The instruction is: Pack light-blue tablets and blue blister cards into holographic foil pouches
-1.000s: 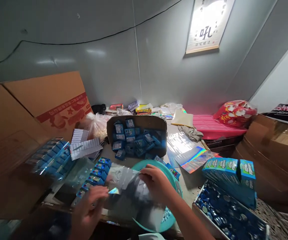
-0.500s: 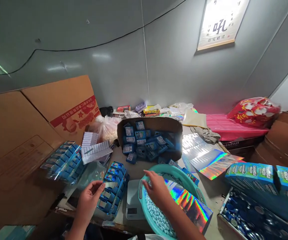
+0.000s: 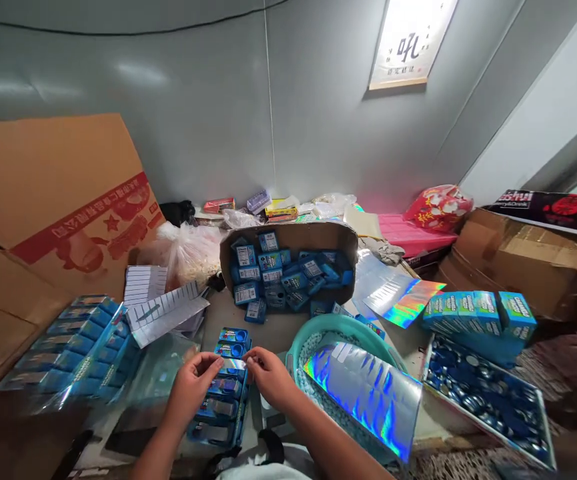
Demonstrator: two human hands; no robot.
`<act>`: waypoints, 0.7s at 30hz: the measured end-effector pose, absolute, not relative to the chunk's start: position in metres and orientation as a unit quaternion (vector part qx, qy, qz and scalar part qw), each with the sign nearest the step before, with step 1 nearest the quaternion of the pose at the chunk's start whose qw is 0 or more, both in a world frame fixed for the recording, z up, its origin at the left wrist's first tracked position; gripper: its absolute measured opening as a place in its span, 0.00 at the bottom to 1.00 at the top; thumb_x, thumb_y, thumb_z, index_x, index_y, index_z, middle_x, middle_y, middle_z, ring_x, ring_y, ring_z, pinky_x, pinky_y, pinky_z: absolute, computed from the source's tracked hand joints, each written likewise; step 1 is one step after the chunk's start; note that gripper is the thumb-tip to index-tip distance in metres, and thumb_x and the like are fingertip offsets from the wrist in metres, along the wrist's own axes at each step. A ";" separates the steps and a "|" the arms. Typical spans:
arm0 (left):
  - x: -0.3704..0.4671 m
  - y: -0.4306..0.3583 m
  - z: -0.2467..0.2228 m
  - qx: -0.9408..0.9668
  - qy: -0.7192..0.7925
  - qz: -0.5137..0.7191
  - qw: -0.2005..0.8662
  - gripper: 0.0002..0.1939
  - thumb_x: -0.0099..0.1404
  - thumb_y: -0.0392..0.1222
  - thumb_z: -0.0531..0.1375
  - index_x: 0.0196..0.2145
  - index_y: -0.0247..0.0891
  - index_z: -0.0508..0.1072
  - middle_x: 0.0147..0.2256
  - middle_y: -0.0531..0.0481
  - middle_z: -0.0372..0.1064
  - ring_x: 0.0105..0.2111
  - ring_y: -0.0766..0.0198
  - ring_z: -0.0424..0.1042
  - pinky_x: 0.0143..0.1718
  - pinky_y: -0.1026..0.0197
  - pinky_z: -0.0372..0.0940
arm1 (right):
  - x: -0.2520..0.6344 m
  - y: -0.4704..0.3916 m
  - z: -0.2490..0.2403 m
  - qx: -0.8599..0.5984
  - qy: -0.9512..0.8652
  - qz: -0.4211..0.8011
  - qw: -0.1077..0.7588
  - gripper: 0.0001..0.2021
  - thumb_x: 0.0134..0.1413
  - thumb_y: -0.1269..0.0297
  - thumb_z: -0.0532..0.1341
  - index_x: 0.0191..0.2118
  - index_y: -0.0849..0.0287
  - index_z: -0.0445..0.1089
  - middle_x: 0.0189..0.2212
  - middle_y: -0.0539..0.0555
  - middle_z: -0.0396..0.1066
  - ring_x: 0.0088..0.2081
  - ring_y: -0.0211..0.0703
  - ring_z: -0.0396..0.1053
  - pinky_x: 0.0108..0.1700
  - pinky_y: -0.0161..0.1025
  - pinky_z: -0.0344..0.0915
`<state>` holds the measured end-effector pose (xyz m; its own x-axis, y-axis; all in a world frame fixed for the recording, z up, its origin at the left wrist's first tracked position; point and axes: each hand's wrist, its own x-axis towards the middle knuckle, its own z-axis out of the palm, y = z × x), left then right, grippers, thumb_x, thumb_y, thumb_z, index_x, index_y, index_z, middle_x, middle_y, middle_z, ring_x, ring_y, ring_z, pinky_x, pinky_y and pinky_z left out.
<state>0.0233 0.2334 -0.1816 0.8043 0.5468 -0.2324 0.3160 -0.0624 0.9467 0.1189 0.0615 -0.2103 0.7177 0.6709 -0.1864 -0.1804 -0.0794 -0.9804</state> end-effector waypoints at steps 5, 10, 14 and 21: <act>0.037 0.252 -0.194 0.709 0.280 0.051 0.646 0.22 0.52 0.59 0.69 0.32 0.36 0.76 0.30 0.49 0.78 0.32 0.60 0.74 0.36 0.61 0.68 | 0.116 0.073 -0.219 -0.657 -0.139 0.335 0.661 0.22 0.56 0.41 0.59 0.41 0.58 0.71 0.29 0.49 0.69 0.32 0.43 0.67 0.34 0.40 0.60; 0.043 0.267 -0.207 0.689 0.272 -0.022 0.672 0.25 0.49 0.61 0.70 0.34 0.36 0.76 0.28 0.50 0.76 0.28 0.64 0.71 0.26 0.65 0.64 | 0.111 0.086 -0.233 -0.677 -0.094 0.312 0.660 0.15 0.47 0.51 0.67 0.28 0.58 0.67 0.24 0.46 0.65 0.29 0.40 0.61 0.35 0.39 0.56; 0.044 0.274 -0.210 0.674 0.272 -0.068 0.683 0.26 0.48 0.61 0.71 0.34 0.36 0.76 0.27 0.53 0.73 0.24 0.66 0.68 0.24 0.65 0.62 | 0.103 0.088 -0.241 -0.679 -0.056 0.291 0.672 0.13 0.50 0.53 0.64 0.29 0.56 0.64 0.24 0.45 0.61 0.29 0.39 0.58 0.34 0.39 0.54; 0.049 0.274 -0.197 0.659 0.261 -0.106 0.698 0.26 0.46 0.61 0.72 0.32 0.37 0.76 0.26 0.55 0.72 0.24 0.69 0.66 0.23 0.67 0.60 | 0.103 0.086 -0.228 -0.620 -0.025 0.326 0.714 0.22 0.55 0.39 0.59 0.37 0.56 0.67 0.28 0.47 0.66 0.27 0.38 0.63 0.31 0.38 0.60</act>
